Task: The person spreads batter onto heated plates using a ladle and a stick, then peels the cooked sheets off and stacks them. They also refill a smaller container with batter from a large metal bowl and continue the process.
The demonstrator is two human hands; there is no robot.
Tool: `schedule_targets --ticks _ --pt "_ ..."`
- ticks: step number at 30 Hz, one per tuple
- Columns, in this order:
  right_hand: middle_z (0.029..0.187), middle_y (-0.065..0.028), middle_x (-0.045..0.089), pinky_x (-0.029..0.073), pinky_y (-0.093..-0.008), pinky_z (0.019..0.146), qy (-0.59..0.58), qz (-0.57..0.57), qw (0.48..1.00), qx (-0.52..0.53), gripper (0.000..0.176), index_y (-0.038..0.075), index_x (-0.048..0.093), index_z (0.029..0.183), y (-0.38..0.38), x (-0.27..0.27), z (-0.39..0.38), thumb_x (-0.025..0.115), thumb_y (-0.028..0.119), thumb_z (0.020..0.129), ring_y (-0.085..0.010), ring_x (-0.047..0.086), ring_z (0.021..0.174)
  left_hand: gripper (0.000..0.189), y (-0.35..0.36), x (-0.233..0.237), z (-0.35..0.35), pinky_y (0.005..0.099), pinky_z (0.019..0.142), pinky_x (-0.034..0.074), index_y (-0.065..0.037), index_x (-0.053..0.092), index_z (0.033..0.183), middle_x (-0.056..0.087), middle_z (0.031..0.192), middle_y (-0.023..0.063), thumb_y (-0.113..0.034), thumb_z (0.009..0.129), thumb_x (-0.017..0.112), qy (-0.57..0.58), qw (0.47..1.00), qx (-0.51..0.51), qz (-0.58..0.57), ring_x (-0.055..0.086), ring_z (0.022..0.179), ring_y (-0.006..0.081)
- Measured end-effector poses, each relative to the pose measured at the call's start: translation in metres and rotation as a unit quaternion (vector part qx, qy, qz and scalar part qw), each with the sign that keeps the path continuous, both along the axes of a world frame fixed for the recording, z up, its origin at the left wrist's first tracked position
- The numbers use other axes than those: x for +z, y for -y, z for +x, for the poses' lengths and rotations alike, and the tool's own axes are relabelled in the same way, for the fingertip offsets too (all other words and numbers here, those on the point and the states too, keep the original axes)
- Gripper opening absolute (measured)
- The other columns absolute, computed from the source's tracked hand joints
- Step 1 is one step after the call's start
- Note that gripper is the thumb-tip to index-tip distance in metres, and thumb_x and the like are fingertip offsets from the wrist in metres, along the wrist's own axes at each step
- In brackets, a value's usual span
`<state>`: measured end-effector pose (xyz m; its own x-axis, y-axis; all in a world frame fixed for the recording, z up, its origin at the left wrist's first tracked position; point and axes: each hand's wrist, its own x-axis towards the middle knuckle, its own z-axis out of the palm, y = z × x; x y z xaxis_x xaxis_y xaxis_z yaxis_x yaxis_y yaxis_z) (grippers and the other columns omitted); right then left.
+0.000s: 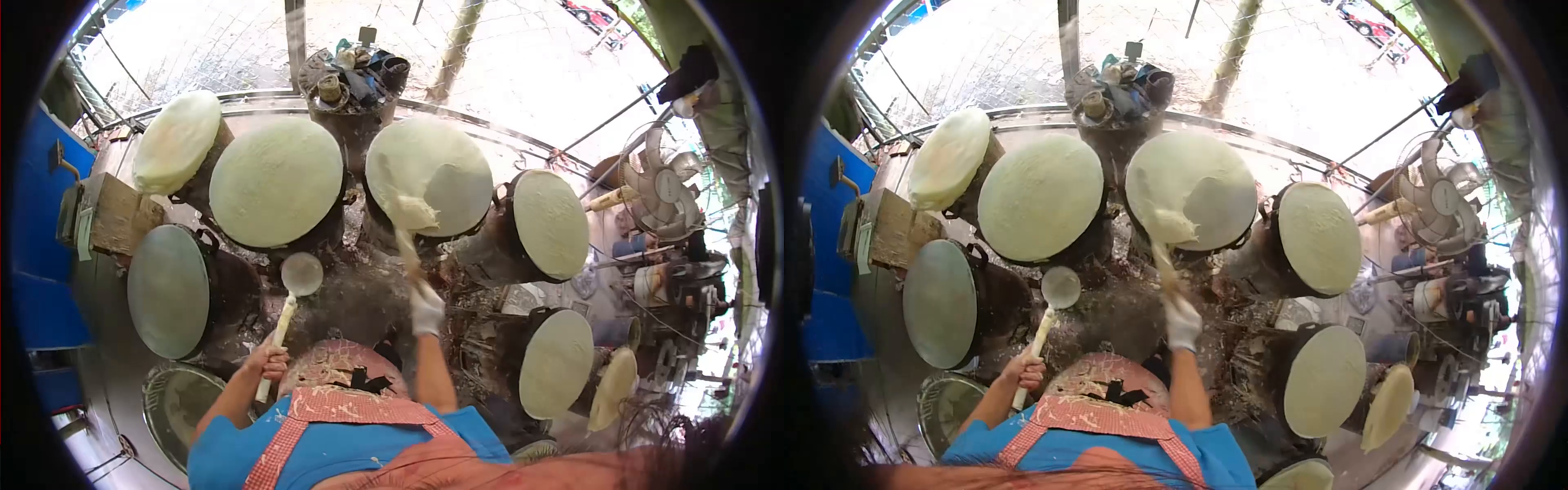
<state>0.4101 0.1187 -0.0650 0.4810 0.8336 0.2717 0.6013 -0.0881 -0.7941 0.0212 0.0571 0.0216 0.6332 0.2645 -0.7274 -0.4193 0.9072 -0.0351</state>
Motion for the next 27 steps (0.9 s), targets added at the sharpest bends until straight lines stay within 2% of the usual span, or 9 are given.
schedule_targets --ticks 2,4,8,12,16,19,21,24,27 --pt "0.065 -0.0128 0.058 0.047 -0.0402 0.060 0.237 -0.109 0.965 0.024 0.022 0.013 0.066 0.088 -0.016 0.018 -0.029 0.060 0.032 0.078 -0.0329 0.057 0.063 0.011 0.014 0.026 -0.010 0.0207 0.026 0.022 -0.011 0.049 0.081 0.030 0.051 -0.0026 -0.016 0.090 0.045 0.019 0.995 0.014 0.092 0.024 0.032 0.0047" --pt "0.063 -0.0115 0.057 0.047 -0.0411 0.052 0.277 -0.170 0.945 -0.040 0.020 0.014 0.064 0.080 0.002 0.031 -0.023 0.056 0.032 0.080 -0.0303 0.058 0.055 0.072 0.024 0.066 -0.013 0.0187 0.026 0.023 -0.034 0.016 0.137 0.033 0.056 -0.0003 -0.002 0.082 0.050 -0.021 0.981 -0.019 0.190 0.025 0.033 0.0039" --pt "0.066 -0.0138 0.059 0.047 -0.0413 0.053 0.258 -0.270 0.920 -0.120 0.025 0.013 0.066 0.084 0.037 0.042 0.003 0.056 0.036 0.082 -0.0324 0.059 0.058 0.075 0.041 0.072 -0.020 0.0178 0.028 0.024 -0.038 0.014 0.138 0.036 0.058 0.0019 -0.001 0.083 0.048 0.222 0.951 0.078 0.201 0.026 0.034 0.0042" --pt "0.084 -0.0170 0.063 0.044 -0.0423 0.064 -0.089 -0.157 0.979 -0.096 0.031 0.013 0.064 0.099 -0.022 0.035 -0.045 0.058 0.037 0.080 -0.0359 0.060 0.074 0.070 0.037 0.087 -0.004 0.0195 0.029 0.028 -0.033 0.013 0.140 0.033 0.052 0.0011 -0.001 0.085 0.042 0.298 0.927 0.111 0.200 0.027 0.033 0.0052" --pt "0.075 -0.0181 0.062 0.045 -0.0406 0.062 0.139 -0.215 0.964 -0.073 0.029 0.012 0.067 0.087 -0.006 0.046 -0.004 0.055 0.038 0.082 -0.0357 0.059 0.068 0.066 0.054 0.074 -0.014 0.0192 0.028 0.028 -0.032 0.017 0.139 0.038 0.059 0.0041 -0.004 0.085 0.043 0.222 0.934 0.150 0.237 0.030 0.034 0.0054" --pt "0.073 -0.0161 0.062 0.045 -0.0417 0.061 0.144 -0.271 0.948 -0.086 0.029 0.012 0.067 0.084 -0.011 0.059 0.039 0.055 0.038 0.080 -0.0353 0.060 0.065 0.056 0.058 0.071 -0.011 0.0206 0.027 0.028 -0.028 0.025 0.136 0.036 0.057 0.0027 -0.007 0.087 0.043 0.208 0.935 0.160 0.237 0.028 0.034 0.0051" --pt "0.075 -0.0164 0.063 0.047 -0.0425 0.063 0.013 -0.155 0.978 -0.138 0.027 0.013 0.067 0.085 -0.039 0.051 0.037 0.055 0.037 0.080 -0.0342 0.061 0.069 0.049 0.061 0.055 -0.007 0.0208 0.027 0.028 -0.025 0.032 0.132 0.036 0.056 0.0019 -0.009 0.088 0.043 0.219 0.940 0.161 0.206 0.028 0.033 0.0050" --pt "0.078 -0.0171 0.062 0.045 -0.0425 0.064 0.126 -0.065 0.990 -0.018 0.025 0.014 0.068 0.084 -0.049 0.026 0.008 0.056 0.036 0.078 -0.0331 0.060 0.073 0.011 0.039 0.023 0.006 0.0204 0.027 0.027 -0.018 0.045 0.100 0.031 0.051 -0.0020 -0.016 0.090 0.041 0.247 0.957 0.153 -0.016 0.029 0.033 0.0054" --pt "0.071 -0.0159 0.061 0.046 -0.0439 0.064 0.137 -0.178 0.974 -0.023 0.030 0.014 0.067 0.084 -0.012 0.037 0.054 0.054 0.041 0.079 -0.0351 0.059 0.070 0.030 0.028 0.025 0.017 0.0198 0.027 0.026 -0.037 0.041 0.111 0.029 0.050 -0.0021 -0.015 0.090 0.042 0.035 0.976 0.024 0.215 0.029 0.032 0.0063"
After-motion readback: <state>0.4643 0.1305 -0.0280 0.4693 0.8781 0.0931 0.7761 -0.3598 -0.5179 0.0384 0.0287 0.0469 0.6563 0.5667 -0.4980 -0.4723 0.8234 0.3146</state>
